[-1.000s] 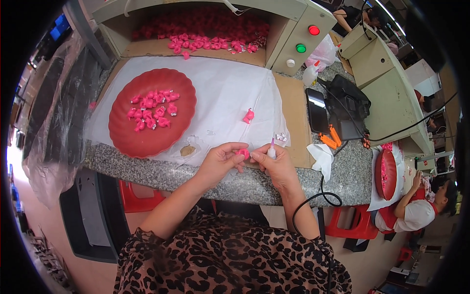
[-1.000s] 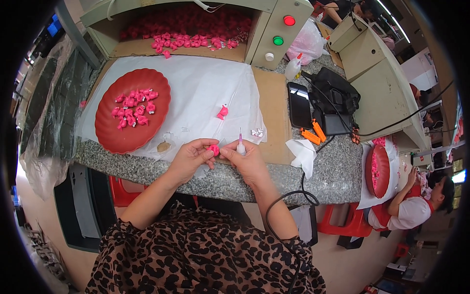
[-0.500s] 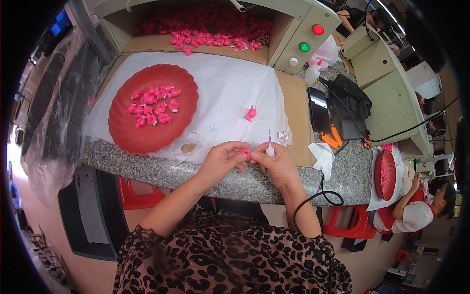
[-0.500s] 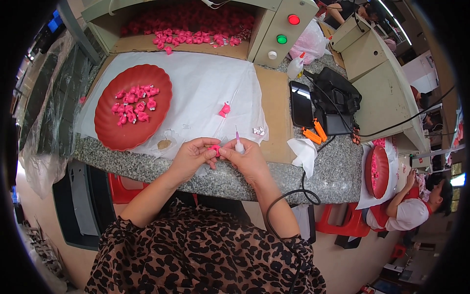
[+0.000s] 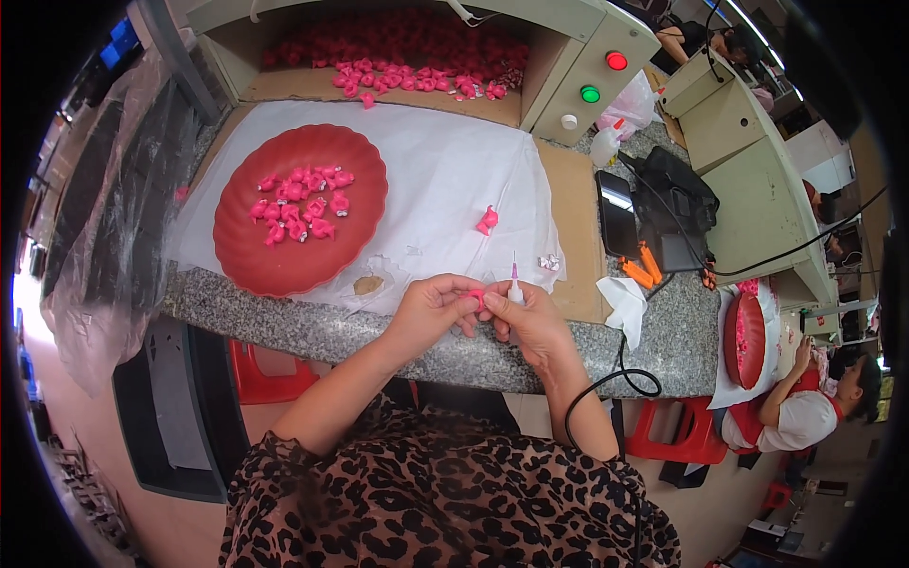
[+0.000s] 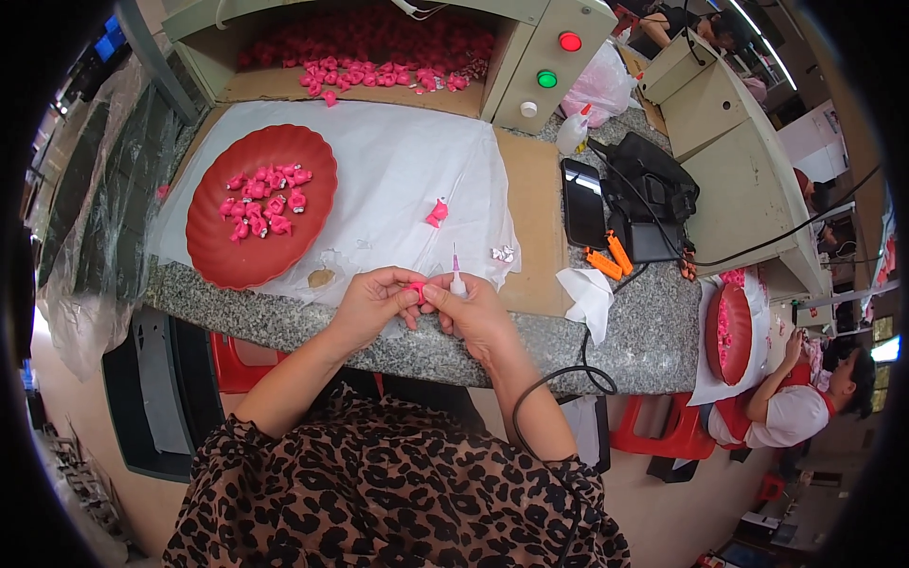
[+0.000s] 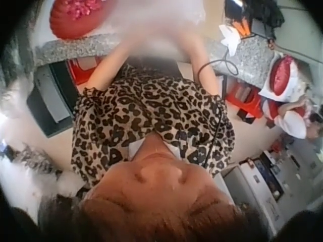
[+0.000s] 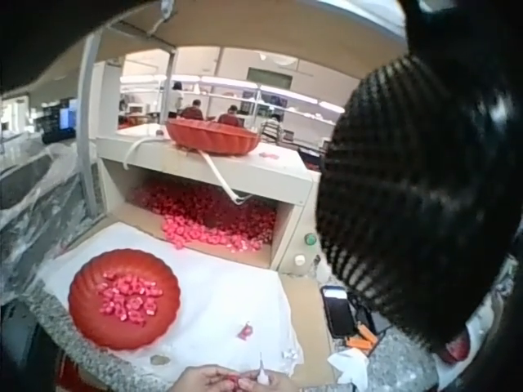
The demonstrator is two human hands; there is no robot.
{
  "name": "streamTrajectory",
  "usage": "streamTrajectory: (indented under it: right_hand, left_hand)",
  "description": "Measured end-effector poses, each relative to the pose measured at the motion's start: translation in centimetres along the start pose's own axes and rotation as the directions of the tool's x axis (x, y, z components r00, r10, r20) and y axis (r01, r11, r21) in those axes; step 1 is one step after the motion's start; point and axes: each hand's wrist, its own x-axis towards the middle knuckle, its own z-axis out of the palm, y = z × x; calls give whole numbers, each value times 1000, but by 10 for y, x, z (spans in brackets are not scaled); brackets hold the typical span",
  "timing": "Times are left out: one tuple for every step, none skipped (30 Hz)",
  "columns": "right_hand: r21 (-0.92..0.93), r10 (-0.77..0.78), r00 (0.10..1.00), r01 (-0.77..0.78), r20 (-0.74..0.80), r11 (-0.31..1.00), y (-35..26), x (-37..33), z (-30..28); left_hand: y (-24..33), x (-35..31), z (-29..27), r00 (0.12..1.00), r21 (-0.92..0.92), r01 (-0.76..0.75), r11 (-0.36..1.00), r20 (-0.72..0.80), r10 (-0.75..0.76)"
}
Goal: The person applies adhesive from a bottle to small figurines by hand, attaches pieces together, and retrieves more figurine parts from the machine opening onto the work table.
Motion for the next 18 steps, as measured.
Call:
streamTrajectory:
  right_hand:
    - [0,-3,1000,3,0,1000,0,-2,2]
    - [25,-17,1000,17,3,1000,-1,-3,3]
    - [51,-32,999,32,6,998,-1,-4,4]
    - [53,-36,999,36,7,998,1,-5,3]
    - [182,-46,997,34,62,983,2,-6,-1]
    - [307,-64,991,25,116,951,4,-7,-3]
    - [307,-67,991,28,118,951,6,-8,-4]
    - [339,-80,992,40,103,940,8,-8,-3]
    - [371,-92,992,53,87,927,10,-8,-2]
    - [374,-95,992,55,88,926,11,-9,-2]
    - [380,-101,991,58,93,923,12,-10,-1]
    - [386,-106,990,61,97,920,12,-11,-1]
    - [389,-108,989,63,96,919,12,-12,0]
    - [381,-91,990,45,104,923,13,-13,2]
    - [373,-74,991,28,111,927,14,-14,3]
    - [376,-75,991,29,110,926,16,-15,4]
    - [395,-88,994,53,71,917,19,-15,5]
    - [413,-99,995,77,33,908,22,-15,7]
  left_hand:
    - [1,-1,0,1000,4,-11,1000,2,11]
    - [1,0,1,1000,11,-21,1000,5,21]
    - [2,0,2,1000,15,-22,1000,6,22]
    - [4,0,4,998,17,-53,998,29,53]
    - [7,0,8,995,16,-85,996,52,84]
    - [12,-1,12,995,19,-87,996,54,86]
    - [20,-2,16,993,109,-98,989,77,90]
    - [27,-3,19,991,200,-108,974,101,89]
    - [32,-4,22,991,203,-109,973,103,89]
    - [36,-7,26,992,229,-39,973,130,9]
    - [37,-9,28,986,256,30,966,154,-71]
    - [35,-11,28,985,259,30,965,155,-72]
    - [30,-11,27,979,153,97,983,161,-122]
    - [27,-12,26,970,44,166,985,171,-171]
    - [24,-11,26,970,47,167,985,172,-173]
    - [21,-11,26,971,65,155,986,171,-164]
    - [20,-10,25,974,82,142,986,168,-154]
    - [18,-10,25,974,85,142,986,166,-155]
